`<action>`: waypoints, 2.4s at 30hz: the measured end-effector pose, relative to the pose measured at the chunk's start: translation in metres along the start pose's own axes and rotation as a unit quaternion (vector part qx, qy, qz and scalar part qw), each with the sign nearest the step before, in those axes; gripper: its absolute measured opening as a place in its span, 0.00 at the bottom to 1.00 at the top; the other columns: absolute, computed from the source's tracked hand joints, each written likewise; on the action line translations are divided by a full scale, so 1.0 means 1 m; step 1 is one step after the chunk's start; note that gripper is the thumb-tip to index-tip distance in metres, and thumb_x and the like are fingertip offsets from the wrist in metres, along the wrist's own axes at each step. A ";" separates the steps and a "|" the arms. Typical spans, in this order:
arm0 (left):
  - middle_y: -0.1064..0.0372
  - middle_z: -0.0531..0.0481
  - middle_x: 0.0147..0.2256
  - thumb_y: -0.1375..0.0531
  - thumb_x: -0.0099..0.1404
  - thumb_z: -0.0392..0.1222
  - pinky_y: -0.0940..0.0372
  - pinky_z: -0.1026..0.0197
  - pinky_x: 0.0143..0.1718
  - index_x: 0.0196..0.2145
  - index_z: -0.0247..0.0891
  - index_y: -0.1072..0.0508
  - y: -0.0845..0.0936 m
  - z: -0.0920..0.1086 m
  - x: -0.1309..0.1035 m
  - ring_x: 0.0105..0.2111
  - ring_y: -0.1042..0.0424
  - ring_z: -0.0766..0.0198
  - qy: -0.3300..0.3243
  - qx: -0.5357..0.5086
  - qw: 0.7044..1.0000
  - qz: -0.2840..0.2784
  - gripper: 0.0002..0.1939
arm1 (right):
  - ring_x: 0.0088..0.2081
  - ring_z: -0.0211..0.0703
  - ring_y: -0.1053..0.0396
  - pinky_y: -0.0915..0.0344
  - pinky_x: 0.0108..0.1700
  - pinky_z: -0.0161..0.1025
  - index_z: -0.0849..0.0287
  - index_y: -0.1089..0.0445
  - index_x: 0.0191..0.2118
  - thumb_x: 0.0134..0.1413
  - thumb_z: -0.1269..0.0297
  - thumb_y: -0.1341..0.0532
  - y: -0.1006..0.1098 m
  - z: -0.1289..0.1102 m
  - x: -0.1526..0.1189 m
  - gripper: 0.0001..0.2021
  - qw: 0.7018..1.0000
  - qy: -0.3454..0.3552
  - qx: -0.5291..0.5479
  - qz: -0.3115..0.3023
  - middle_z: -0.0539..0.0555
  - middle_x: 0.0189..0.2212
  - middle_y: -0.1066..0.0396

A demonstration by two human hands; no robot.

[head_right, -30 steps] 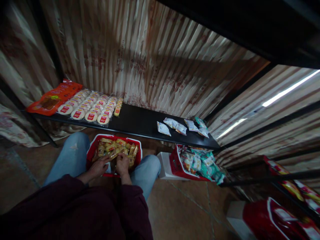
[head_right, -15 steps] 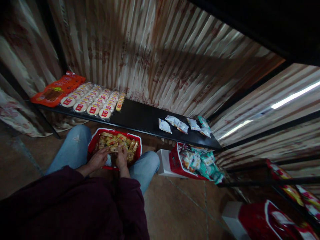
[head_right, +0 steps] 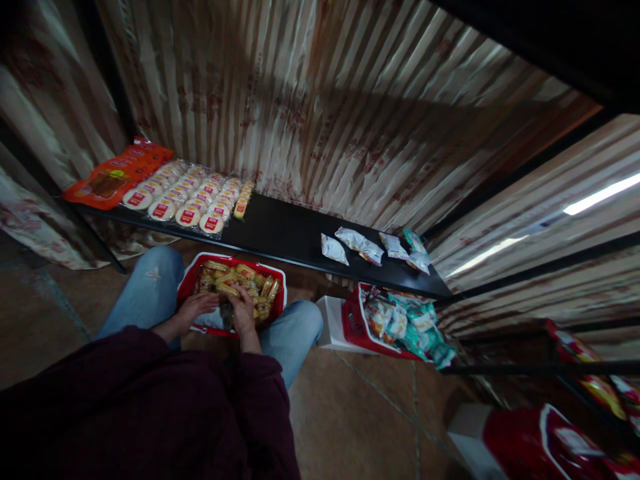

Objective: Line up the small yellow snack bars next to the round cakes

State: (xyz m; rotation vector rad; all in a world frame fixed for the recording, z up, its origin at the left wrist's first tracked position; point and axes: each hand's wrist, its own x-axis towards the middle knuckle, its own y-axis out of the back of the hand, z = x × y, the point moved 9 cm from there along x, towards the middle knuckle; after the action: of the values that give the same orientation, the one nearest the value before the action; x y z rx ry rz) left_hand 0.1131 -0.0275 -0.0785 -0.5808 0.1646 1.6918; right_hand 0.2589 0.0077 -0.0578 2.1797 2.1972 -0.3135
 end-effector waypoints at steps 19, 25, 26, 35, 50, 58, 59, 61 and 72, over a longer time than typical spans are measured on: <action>0.25 0.47 0.30 0.35 0.50 0.35 0.35 0.65 0.29 0.34 0.33 0.27 0.002 -0.018 0.005 0.29 0.27 0.64 0.069 -0.129 0.989 0.012 0.12 | 0.44 0.44 0.30 0.38 0.50 0.41 0.54 0.26 0.38 0.43 0.60 0.37 -0.020 0.002 -0.007 0.13 0.990 -0.033 0.057 -0.123 0.51 0.37 0.24; 0.26 0.47 0.30 0.36 0.50 0.32 0.34 0.64 0.29 0.32 0.34 0.30 0.004 -0.016 0.006 0.27 0.27 0.65 0.077 -0.174 0.981 0.025 0.10 | 0.41 0.43 0.30 0.36 0.46 0.40 0.55 0.25 0.35 0.40 0.60 0.35 -0.014 0.004 -0.004 0.12 0.993 -0.037 0.078 -0.078 0.51 0.35 0.25; 0.26 0.48 0.30 0.37 0.51 0.32 0.34 0.64 0.30 0.33 0.34 0.30 0.005 -0.015 0.006 0.28 0.27 0.65 0.077 -0.182 0.980 0.027 0.10 | 0.40 0.43 0.30 0.36 0.46 0.40 0.55 0.25 0.35 0.40 0.60 0.35 -0.014 0.003 -0.004 0.12 0.993 -0.038 0.081 -0.076 0.51 0.35 0.25; 0.28 0.52 0.33 0.42 0.52 0.25 0.31 0.60 0.36 0.55 0.46 0.41 0.004 0.000 0.001 0.28 0.26 0.67 0.043 -0.218 0.975 0.026 0.34 | 0.36 0.40 0.32 0.35 0.38 0.37 0.53 0.28 0.40 0.38 0.61 0.34 -0.014 0.010 -0.006 0.18 0.994 -0.060 0.027 -0.085 0.49 0.38 0.27; 0.27 0.51 0.25 0.38 0.53 0.32 0.36 0.67 0.26 0.32 0.36 0.30 0.005 -0.011 0.004 0.24 0.27 0.67 0.071 -0.159 0.984 0.027 0.07 | 0.32 0.38 0.32 0.34 0.39 0.37 0.54 0.33 0.41 0.36 0.57 0.33 0.010 0.027 0.009 0.22 0.990 -0.035 0.129 0.046 0.47 0.30 0.30; 0.27 0.49 0.24 0.34 0.49 0.33 0.37 0.65 0.27 0.31 0.34 0.29 0.001 -0.007 0.001 0.24 0.28 0.66 0.056 -0.133 0.990 0.005 0.10 | 0.38 0.42 0.29 0.33 0.42 0.41 0.54 0.34 0.42 0.33 0.57 0.32 -0.001 0.025 0.005 0.25 0.992 -0.050 0.115 -0.009 0.52 0.36 0.26; 0.27 0.50 0.24 0.35 0.50 0.32 0.36 0.65 0.28 0.30 0.35 0.30 0.001 -0.008 0.001 0.24 0.28 0.66 0.057 -0.133 0.989 0.007 0.09 | 0.37 0.42 0.29 0.34 0.42 0.41 0.54 0.34 0.41 0.33 0.58 0.32 -0.001 0.025 0.005 0.24 0.992 -0.051 0.112 -0.008 0.51 0.36 0.26; 0.27 0.50 0.24 0.36 0.51 0.31 0.34 0.64 0.29 0.30 0.35 0.30 0.001 -0.008 0.002 0.24 0.28 0.67 0.058 -0.136 0.989 0.008 0.08 | 0.36 0.41 0.29 0.34 0.42 0.40 0.55 0.32 0.39 0.33 0.59 0.32 -0.001 0.024 0.005 0.21 0.994 -0.050 0.101 -0.002 0.51 0.34 0.26; 0.27 0.51 0.25 0.34 0.50 0.35 0.34 0.64 0.33 0.31 0.36 0.31 0.000 -0.011 0.005 0.27 0.26 0.65 0.059 -0.134 0.989 -0.009 0.11 | 0.31 0.38 0.31 0.35 0.37 0.38 0.57 0.29 0.34 0.33 0.59 0.32 -0.005 0.019 0.002 0.17 0.994 -0.051 0.089 -0.023 0.50 0.29 0.27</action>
State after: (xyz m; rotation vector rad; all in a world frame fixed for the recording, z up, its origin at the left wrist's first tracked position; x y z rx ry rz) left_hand 0.1159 -0.0277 -0.0907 -0.8805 0.0164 1.6750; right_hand 0.2518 0.0069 -0.0761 2.1435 2.2460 -0.6327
